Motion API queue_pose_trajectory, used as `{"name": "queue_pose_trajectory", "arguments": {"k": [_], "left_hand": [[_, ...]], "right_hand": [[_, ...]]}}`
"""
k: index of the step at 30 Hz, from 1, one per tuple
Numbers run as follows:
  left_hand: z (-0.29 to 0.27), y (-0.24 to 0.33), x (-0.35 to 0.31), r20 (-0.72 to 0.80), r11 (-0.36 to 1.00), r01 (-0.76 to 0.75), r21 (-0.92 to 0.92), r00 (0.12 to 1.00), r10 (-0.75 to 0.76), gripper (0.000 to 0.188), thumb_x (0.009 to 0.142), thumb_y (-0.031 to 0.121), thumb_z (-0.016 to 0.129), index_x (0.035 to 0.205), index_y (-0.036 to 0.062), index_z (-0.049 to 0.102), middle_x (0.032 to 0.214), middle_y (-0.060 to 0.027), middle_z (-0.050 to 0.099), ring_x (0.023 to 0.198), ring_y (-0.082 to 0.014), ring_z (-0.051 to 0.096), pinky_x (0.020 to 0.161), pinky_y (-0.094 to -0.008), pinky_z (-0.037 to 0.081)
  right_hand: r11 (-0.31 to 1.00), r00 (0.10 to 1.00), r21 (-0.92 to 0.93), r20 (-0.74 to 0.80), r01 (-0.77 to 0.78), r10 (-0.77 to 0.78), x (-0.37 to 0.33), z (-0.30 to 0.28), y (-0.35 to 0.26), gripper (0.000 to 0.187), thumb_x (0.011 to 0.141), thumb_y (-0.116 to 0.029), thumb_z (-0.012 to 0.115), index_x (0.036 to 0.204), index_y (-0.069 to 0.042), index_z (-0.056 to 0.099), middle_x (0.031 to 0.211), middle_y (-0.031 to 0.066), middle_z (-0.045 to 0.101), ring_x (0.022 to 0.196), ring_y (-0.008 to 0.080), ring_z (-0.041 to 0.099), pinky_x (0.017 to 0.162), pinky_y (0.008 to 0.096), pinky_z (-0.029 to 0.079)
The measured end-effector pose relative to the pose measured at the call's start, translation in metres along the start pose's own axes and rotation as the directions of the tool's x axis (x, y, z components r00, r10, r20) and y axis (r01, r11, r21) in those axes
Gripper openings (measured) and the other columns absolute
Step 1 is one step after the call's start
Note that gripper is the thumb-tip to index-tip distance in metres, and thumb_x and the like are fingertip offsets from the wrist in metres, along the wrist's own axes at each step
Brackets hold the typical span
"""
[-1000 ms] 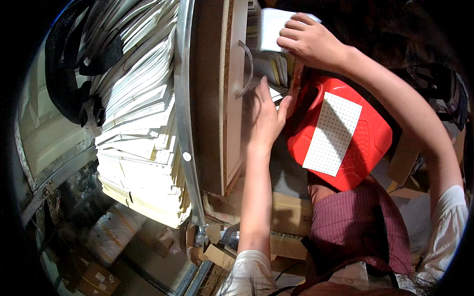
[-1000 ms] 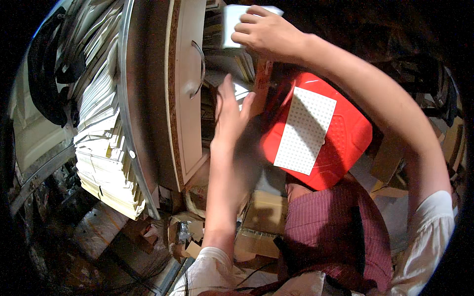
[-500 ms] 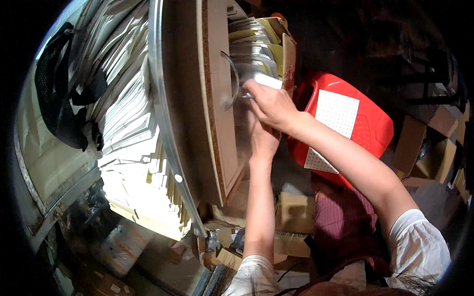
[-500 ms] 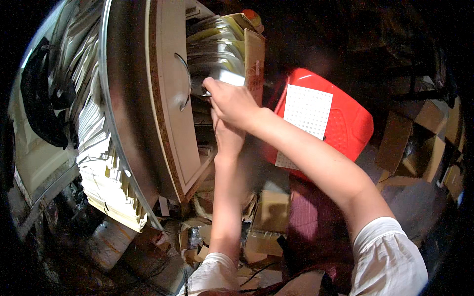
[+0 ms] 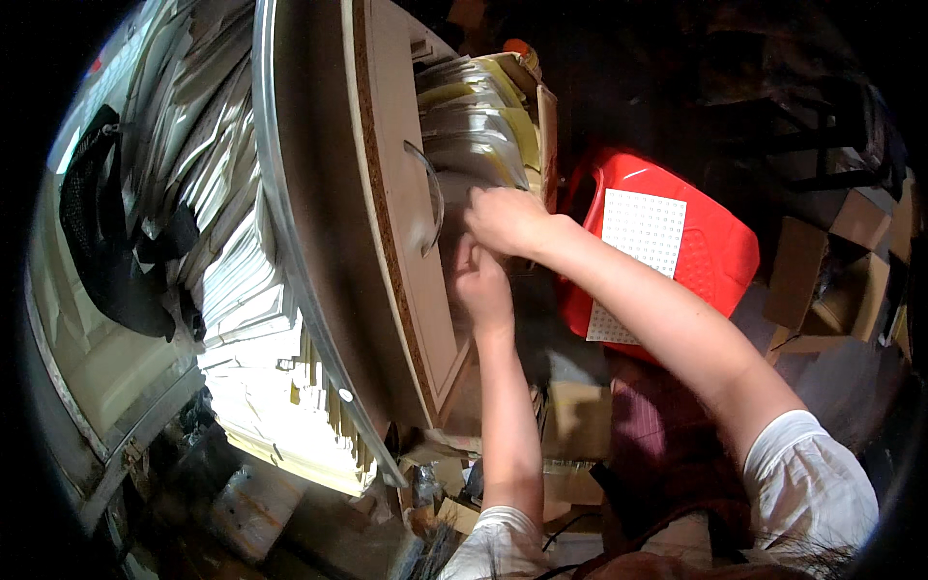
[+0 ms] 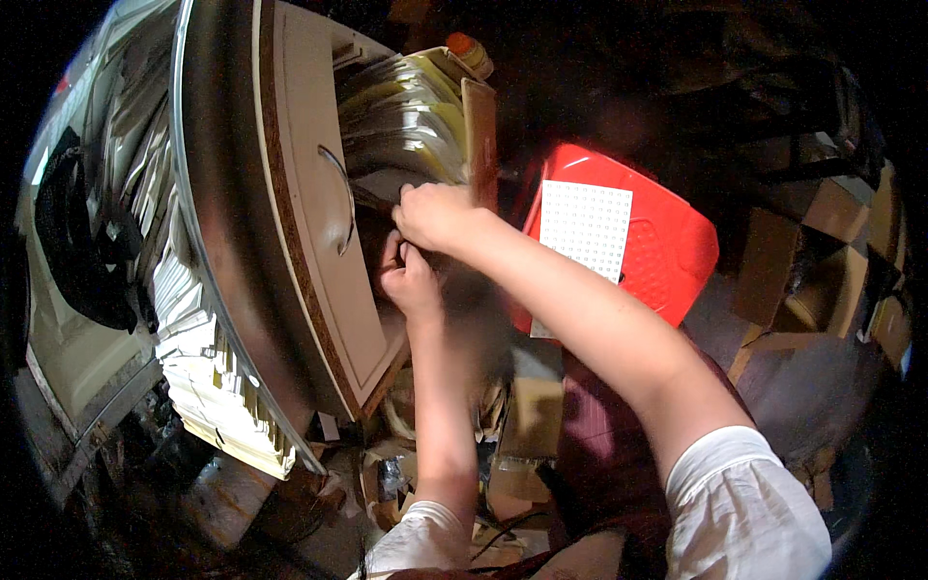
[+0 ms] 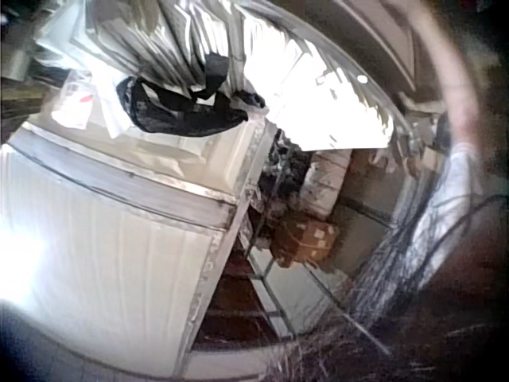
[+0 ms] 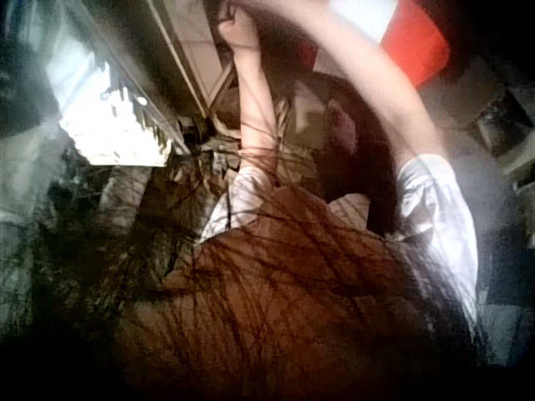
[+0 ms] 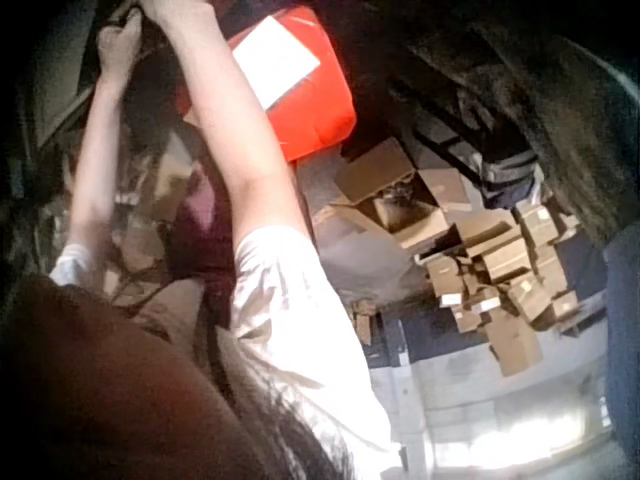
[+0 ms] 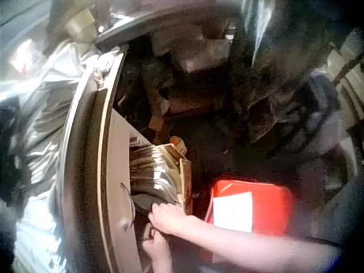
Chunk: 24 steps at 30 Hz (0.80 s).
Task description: The person retrieves stacks of yellow and white papers from a filing cabinet and places them into a red plastic bin. They then move to a table, where they continue to sort and arrange the papers into neat piles.
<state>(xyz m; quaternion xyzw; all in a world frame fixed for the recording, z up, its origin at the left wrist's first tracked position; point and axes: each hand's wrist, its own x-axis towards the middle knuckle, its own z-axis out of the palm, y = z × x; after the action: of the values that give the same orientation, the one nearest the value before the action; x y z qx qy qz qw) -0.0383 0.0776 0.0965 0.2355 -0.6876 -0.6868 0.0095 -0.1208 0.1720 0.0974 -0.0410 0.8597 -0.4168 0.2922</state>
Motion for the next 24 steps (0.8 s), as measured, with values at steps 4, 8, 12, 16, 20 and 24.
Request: {"name": "queue_pose_trajectory", "arguments": {"k": [4, 8, 12, 16, 20, 24], "left_hand": [[-0.006, -0.01, 0.042, -0.001, 0.954, -0.188, 0.233, 0.981, 0.193, 0.017, 0.096, 0.004, 0.054, 0.104, -0.0019, 0.068, 0.093, -0.0083, 0.07, 0.081, -0.0166, 0.061, 0.075, -0.0324, 0.049], [0.012, -0.009, 0.089, -0.125, 0.663, -0.421, 0.619, 0.781, 0.612, 0.022, 0.092, 0.004, 0.052, 0.106, -0.0023, 0.068, 0.095, -0.0122, 0.072, 0.081, -0.0265, 0.062, 0.078, -0.0391, 0.05], [0.044, 0.033, 0.104, 0.231, 0.601, -0.303, 0.74, 0.953, 0.196, 0.037, 0.083, 0.002, 0.052, 0.117, 0.002, 0.066, 0.108, -0.0196, 0.07, 0.092, -0.0325, 0.064, 0.086, -0.0388, 0.049], [0.027, 0.016, 0.106, 0.254, 0.664, -0.313, 0.679, 0.949, 0.188, 0.051, 0.076, 0.001, 0.055, 0.127, 0.005, 0.061, 0.114, -0.0239, 0.066, 0.102, -0.0352, 0.065, 0.093, -0.0383, 0.049], [-0.009, -0.01, 0.095, 0.174, 0.591, -0.408, 0.696, 0.894, 0.412, 0.054, 0.075, -0.002, 0.06, 0.129, -0.0005, 0.057, 0.116, -0.0239, 0.066, 0.107, -0.0361, 0.063, 0.096, -0.0409, 0.048], [-0.011, 0.0, 0.069, 0.159, 0.479, -0.235, 0.846, 0.968, 0.193, 0.05, 0.075, -0.004, 0.063, 0.124, -0.0017, 0.058, 0.115, -0.0216, 0.066, 0.109, -0.0363, 0.062, 0.097, -0.0416, 0.047]], "right_hand": [[0.998, 0.997, 0.037, -0.049, -0.053, 0.055, 0.0, 0.001, -0.004, 0.035, 0.095, -0.026, 0.045, 0.101, 0.004, 0.062, 0.101, 0.025, 0.069, 0.099, 0.0424, 0.065, 0.09, 0.0532, 0.05], [0.977, 0.933, -0.187, -0.322, 0.101, -0.158, -0.007, 0.021, 0.002, 0.024, 0.091, -0.02, 0.051, 0.098, 0.0, 0.063, 0.097, 0.0185, 0.065, 0.099, 0.0351, 0.062, 0.104, 0.0497, 0.042], [0.854, 0.829, -0.491, -0.398, 0.17, -0.394, -0.014, 0.032, 0.031, 0.028, 0.084, -0.022, 0.058, 0.096, 0.002, 0.067, 0.091, 0.0164, 0.067, 0.091, 0.0317, 0.065, 0.104, 0.0512, 0.041], [0.847, 0.82, -0.449, -0.344, 0.285, -0.458, -0.016, 0.019, 0.023, 0.023, 0.08, -0.018, 0.06, 0.09, 0.001, 0.068, 0.088, 0.0161, 0.067, 0.094, 0.0322, 0.065, 0.108, 0.0514, 0.04], [0.874, 0.798, -0.196, -0.356, 0.444, -0.486, -0.032, -0.011, 0.014, 0.017, 0.075, -0.009, 0.061, 0.088, 0.0, 0.067, 0.091, 0.0159, 0.067, 0.099, 0.0325, 0.064, 0.112, 0.0481, 0.039], [0.833, 0.701, -0.205, -0.46, 0.513, -0.545, -0.043, -0.023, 0.032, 0.021, 0.068, -0.002, 0.062, 0.089, 0.0, 0.066, 0.1, 0.0156, 0.065, 0.105, 0.0308, 0.062, 0.113, 0.0446, 0.04]]}}
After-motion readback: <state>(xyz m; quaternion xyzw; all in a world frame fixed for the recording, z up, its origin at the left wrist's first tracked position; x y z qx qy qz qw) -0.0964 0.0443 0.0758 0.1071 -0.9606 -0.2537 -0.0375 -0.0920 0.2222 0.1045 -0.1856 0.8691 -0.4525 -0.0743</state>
